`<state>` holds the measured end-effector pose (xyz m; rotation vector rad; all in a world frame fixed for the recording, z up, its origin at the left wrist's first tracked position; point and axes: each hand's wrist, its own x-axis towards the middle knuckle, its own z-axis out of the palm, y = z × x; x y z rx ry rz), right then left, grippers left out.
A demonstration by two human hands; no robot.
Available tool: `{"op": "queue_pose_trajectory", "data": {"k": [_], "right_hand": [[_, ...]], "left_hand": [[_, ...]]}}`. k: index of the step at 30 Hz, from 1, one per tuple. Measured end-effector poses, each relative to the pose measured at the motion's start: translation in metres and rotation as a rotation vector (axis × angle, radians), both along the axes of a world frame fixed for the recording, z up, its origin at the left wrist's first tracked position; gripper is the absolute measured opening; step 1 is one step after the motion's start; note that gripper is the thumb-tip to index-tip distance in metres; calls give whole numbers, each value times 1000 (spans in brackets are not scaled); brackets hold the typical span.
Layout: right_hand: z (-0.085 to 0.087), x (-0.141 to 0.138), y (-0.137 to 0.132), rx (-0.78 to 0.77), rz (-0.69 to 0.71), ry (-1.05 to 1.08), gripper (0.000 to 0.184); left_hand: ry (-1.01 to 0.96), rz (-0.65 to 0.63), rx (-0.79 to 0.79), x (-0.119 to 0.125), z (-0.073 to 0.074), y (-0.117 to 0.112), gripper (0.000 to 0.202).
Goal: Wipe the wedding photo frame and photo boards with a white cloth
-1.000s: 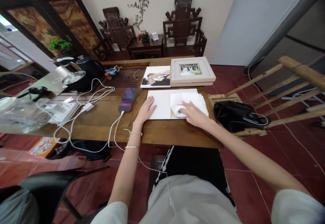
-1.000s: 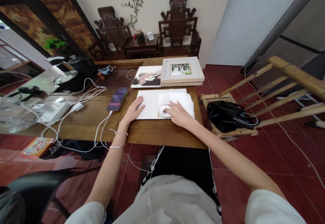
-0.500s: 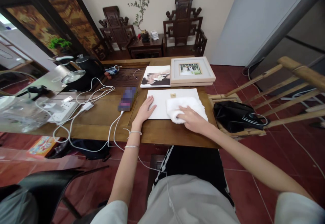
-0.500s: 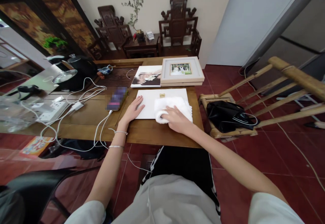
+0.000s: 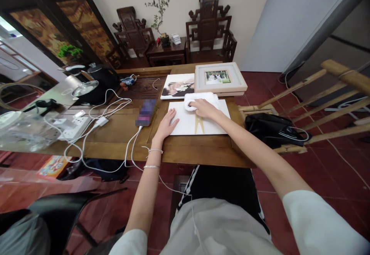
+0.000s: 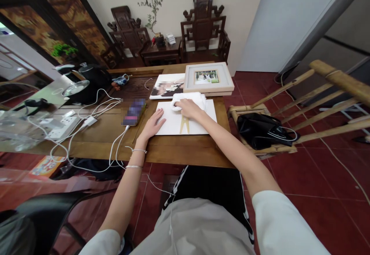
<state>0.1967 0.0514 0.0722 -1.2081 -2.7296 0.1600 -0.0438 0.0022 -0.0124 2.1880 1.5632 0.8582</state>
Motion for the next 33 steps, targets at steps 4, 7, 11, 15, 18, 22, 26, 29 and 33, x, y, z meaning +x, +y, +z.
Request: {"op": "queue_pose_trajectory", "data": {"k": [4,7,11,15,18,22,26,29,33], "right_hand": [[-9,-2,-23,43,20,-40,52],[-20,2,-54,63,74,-36,54],[-29,6,-108,86,117,-49,54],[-28,8,-150,117,176,-57,47],[-25,10,-155,80,211,-66,47],[-25,9,-131,44,184,-58,54],[-26,0,-92,27,121,-61,59],[-26,-10,-64,39,56,-51,60],[-26,-24,-33,52,-10,-49,55]], "left_hand": [[4,-1,-3,1,1,-1,57],[7,1,3,1,-1,0,57],[37,3,-3,0,-2,0,57],[57,8,0,0,-3,0,55],[60,4,9,-1,-4,1,53],[56,6,13,-1,-6,3,53],[39,7,18,0,-7,4,53],[34,5,18,-1,-8,4,53],[21,-2,9,-2,-8,5,53]]}}
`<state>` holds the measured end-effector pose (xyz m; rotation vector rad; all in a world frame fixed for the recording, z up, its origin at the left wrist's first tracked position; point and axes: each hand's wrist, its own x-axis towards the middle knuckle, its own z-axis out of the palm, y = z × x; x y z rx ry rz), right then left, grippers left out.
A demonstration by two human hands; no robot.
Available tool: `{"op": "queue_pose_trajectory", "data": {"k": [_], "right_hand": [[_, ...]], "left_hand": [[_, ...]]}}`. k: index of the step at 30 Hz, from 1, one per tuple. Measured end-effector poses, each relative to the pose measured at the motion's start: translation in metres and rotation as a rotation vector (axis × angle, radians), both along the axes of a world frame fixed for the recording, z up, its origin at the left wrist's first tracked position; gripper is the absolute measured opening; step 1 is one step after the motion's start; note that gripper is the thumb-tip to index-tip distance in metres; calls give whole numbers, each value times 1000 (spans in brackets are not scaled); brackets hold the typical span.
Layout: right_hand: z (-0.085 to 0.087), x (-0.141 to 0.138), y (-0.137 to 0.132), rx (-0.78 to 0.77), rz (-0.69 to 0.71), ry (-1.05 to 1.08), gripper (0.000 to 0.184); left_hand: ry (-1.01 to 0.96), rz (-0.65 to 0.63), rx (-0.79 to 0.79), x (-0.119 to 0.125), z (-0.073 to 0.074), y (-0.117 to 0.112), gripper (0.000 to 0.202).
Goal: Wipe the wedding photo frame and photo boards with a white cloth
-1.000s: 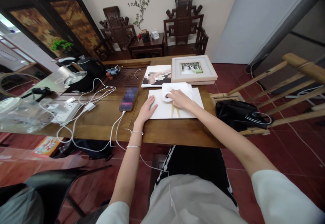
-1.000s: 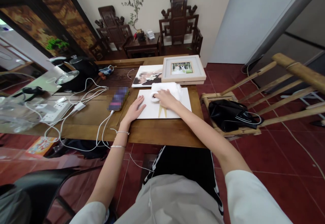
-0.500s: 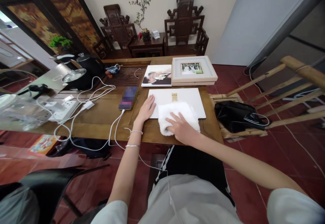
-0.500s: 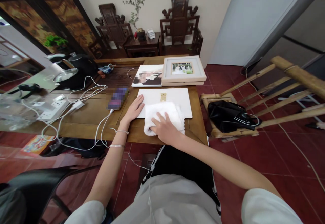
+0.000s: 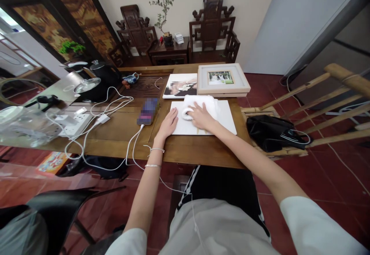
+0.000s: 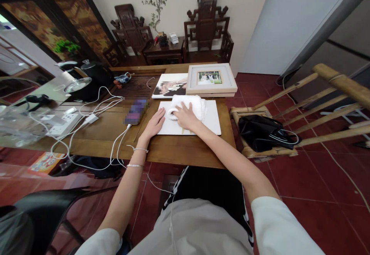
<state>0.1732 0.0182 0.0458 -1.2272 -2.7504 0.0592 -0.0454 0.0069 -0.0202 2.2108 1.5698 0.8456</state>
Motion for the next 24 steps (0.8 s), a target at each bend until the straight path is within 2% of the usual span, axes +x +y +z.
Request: {"op": "queue_pose_trajectory", "data": {"k": [3,6,9,15,18,21,24], "right_hand": [[0,-5,9,20,-25,-11,51],[-2,-5,1,29,-23,-38,52],[-5,0,-24,26,31,-61,50],[-7,14,-97,46,170,-39,43],[-5,18,-117,28,230,-38,38],[-6,20,-120,24,248,-22,35],[-8,19,-109,23,231,6,38]], "left_hand": [[0,4,0,0,0,0,53],[4,9,3,1,0,0,53],[-2,4,10,1,-1,0,53],[-9,14,13,0,-2,0,51],[-12,5,15,0,-2,0,51],[-18,6,20,0,-3,0,50],[-22,5,26,0,-2,0,51]]}}
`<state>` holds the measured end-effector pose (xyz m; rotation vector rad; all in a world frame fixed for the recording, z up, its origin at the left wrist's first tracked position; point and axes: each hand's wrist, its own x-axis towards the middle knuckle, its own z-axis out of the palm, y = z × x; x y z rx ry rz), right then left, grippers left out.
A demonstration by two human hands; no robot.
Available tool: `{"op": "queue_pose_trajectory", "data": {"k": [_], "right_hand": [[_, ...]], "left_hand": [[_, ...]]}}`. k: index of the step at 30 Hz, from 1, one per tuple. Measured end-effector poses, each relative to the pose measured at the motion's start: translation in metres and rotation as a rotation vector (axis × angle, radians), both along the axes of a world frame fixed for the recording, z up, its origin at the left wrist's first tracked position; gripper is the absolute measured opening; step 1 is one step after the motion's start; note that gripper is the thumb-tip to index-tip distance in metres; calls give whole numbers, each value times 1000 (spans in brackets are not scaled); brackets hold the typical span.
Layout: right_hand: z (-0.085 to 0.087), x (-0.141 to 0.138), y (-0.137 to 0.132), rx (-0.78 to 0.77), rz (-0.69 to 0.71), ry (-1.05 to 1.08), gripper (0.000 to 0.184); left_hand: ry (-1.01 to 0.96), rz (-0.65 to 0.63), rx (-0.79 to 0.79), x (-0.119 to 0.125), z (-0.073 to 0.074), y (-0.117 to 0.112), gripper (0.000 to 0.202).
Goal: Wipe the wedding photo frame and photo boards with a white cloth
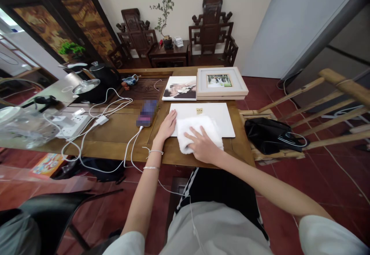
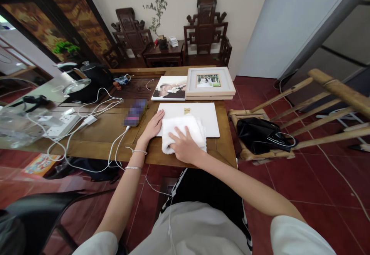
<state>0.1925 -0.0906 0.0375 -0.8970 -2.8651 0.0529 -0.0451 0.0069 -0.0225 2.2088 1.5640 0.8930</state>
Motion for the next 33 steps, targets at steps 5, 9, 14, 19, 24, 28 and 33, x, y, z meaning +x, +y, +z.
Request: {"op": "queue_pose_trajectory", "data": {"k": [5,9,14,19,24,28,33], "right_hand": [[3,-8,39,-34,-94,-9,45],[8,-21,80,-21,-214,-6,49],[10,-48,104,3,-331,-17,47],[12,-62,80,10,-108,-76,45],[19,-41,39,-20,186,-85,38],[30,-13,37,-106,176,-84,41],[32,-3,80,-106,-97,-36,42]], "left_hand": [[5,11,-7,0,1,-1,51],[-17,10,-22,3,4,-3,51],[-243,56,-22,7,14,-7,57],[-630,94,34,5,18,-6,67],[-606,148,51,7,18,-9,67],[-407,165,-36,13,21,-13,69],[-230,118,-28,14,16,-13,52]]}}
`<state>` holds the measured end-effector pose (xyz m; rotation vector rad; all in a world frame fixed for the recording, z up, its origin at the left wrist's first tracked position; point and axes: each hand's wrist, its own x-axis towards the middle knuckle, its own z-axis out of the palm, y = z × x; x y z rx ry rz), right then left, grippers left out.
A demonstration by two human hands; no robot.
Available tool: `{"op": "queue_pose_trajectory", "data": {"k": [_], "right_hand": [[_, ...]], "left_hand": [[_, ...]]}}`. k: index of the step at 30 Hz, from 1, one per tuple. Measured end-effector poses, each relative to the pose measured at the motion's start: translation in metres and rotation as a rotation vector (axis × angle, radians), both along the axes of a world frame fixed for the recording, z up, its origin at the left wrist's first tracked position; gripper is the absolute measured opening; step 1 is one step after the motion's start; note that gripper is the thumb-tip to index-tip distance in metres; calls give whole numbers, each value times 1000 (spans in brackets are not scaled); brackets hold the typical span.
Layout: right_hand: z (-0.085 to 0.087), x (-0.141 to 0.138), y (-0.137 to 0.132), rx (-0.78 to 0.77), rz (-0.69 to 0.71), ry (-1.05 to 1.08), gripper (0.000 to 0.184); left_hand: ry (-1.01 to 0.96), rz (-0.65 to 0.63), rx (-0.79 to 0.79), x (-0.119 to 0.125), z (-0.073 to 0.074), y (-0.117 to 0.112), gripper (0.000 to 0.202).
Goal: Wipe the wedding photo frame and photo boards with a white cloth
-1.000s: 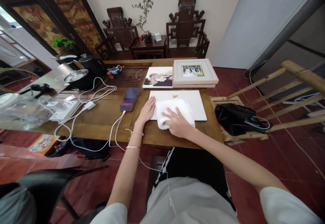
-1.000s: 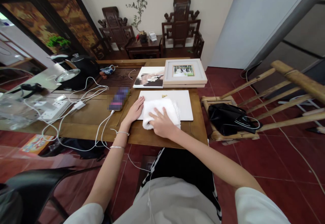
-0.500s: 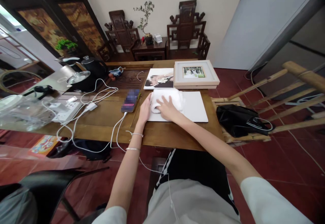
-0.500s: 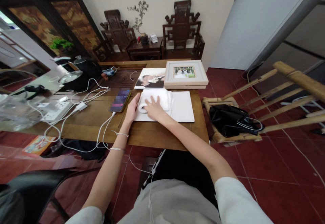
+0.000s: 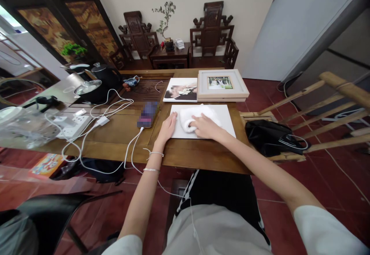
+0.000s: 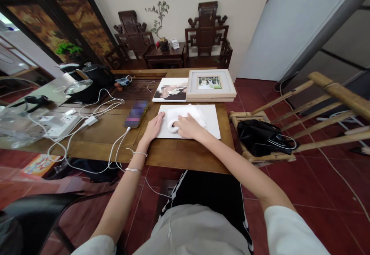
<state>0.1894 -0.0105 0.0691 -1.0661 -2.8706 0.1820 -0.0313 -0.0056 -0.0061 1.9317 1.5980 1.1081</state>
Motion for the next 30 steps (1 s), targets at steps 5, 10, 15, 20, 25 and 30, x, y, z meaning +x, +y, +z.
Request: {"op": "queue_pose_trajectory", "data": {"k": [5,10,15,20,25,30], "right_hand": [[6,-30,43,-60,-188,156,46],[21,-70,65,-154,-150,239,37],[32,-80,69,-163,-170,190,33],[34,-38,69,-159,-214,154,38],[19,38,63,-107,-266,203,49],[-10,98,19,-18,-300,134,53]], "left_hand": [[61,-34,42,-5,-6,5,42],[90,-28,43,-6,-4,4,41],[113,-42,55,-6,-3,2,40],[108,-41,60,-7,-7,4,41],[98,-49,70,-7,-8,3,40],[87,-41,61,-6,-7,2,41]]}}
